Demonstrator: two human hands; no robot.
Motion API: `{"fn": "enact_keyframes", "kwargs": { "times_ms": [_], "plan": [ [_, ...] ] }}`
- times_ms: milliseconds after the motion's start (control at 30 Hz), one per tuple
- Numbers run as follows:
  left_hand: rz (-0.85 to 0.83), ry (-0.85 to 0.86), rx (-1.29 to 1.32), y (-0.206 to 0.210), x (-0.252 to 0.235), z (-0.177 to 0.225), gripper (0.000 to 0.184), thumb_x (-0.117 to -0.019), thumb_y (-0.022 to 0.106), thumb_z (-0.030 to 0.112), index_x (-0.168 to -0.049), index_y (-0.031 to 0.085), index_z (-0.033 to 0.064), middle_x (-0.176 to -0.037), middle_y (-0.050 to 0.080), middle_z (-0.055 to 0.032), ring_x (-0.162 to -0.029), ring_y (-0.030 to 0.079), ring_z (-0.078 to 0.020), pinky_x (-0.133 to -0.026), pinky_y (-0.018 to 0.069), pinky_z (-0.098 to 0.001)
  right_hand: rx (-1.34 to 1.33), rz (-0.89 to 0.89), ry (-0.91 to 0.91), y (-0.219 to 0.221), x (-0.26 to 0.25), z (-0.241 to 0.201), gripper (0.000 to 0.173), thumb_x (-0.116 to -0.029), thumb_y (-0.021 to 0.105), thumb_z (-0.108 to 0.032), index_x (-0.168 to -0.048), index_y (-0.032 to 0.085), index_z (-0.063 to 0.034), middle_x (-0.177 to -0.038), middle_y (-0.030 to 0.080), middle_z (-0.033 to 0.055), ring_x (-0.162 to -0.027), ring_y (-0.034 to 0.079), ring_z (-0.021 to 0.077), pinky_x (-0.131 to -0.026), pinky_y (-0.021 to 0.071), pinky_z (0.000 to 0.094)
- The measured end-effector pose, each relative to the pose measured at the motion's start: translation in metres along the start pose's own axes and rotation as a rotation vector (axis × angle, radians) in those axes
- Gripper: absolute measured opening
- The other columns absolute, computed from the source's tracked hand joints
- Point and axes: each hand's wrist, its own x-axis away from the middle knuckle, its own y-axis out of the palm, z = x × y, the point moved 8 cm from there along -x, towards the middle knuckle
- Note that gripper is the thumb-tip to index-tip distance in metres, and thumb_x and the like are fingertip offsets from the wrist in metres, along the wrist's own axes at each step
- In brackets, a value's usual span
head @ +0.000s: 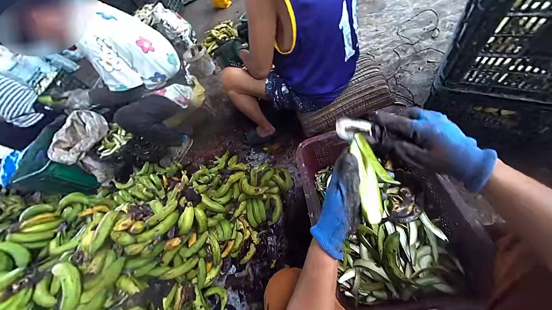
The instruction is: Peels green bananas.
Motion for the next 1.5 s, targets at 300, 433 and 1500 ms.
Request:
{"fn": "enact_keyframes", "kwargs": {
  "times_ms": [300, 433, 1500],
  "plan": [
    [0.269, 0.192, 0.094, -0.042, -0.012, 0.006, 0.046, -0.112, 0.031, 0.035, -0.155, 0.037, 0.0185, -0.136, 0.059, -0.0029, -0.115, 0.06, -0.0082, -0.096, 0.0528, -0.0306, -0.143, -0.07, -0.314, 0.027, 0.026, -0.043, 0.046, -0.0953, 0.057, -0.043, -0.138, 0.065, -0.0269, -0.117, 0.071, 0.0116, -0.105, 0.068, 0.0275, -0.088, 0.0557, 0.0544],
    [-0.113, -0.042, 0.067, 0.001, -0.002, 0.001, 0.042, -0.1112, 0.033, 0.029, -0.146, 0.045, 0.0091, -0.105, 0.068, -0.0079, -0.081, 0.067, -0.0121, -0.071, 0.06, -0.0298, -0.077, -0.018, -0.063, 0.009, 0.001, 0.001, 0.052, -0.0966, 0.052, -0.035, -0.146, 0.058, -0.02, -0.125, 0.066, 0.0175, -0.109, 0.064, 0.0375, -0.088, 0.0515, 0.0628],
    [0.272, 0.17, -0.075, -0.036, -0.003, -0.003, 0.046, -0.111, 0.033, 0.038, -0.155, 0.039, 0.0259, -0.145, 0.052, -0.0012, -0.121, 0.056, -0.0118, -0.098, 0.0511, -0.038, 0.043, -0.009, -0.1, 0.029, 0.018, -0.046, 0.056, -0.0969, 0.049, -0.042, -0.147, 0.056, -0.0172, -0.122, 0.067, 0.0203, -0.102, 0.067, 0.0408, -0.078, 0.0531, 0.0623]
  ]
}}
